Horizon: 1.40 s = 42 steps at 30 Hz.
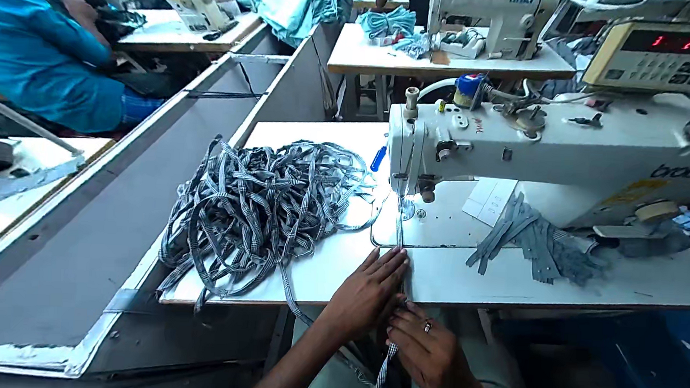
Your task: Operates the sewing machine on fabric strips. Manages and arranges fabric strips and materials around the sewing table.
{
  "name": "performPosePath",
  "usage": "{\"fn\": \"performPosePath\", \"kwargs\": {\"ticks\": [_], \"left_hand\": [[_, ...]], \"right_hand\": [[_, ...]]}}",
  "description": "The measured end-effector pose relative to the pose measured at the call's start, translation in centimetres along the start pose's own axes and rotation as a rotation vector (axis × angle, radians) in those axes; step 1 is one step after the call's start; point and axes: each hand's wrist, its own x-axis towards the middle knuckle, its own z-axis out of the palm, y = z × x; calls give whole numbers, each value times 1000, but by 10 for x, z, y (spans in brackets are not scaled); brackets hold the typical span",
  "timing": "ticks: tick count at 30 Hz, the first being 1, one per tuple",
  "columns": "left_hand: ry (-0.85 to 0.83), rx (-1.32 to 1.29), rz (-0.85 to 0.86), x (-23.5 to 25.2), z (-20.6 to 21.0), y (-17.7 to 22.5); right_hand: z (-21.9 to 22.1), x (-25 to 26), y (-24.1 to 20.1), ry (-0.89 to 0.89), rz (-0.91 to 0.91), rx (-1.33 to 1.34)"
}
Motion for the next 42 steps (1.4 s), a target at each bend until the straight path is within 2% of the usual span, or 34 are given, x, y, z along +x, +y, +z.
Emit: {"fn": "performPosePath", "kwargs": {"ticks": [42], "left_hand": [[11,-15,38,5,-10,-11]], "right_hand": [[-6,6,1,-22,51,15]]}}
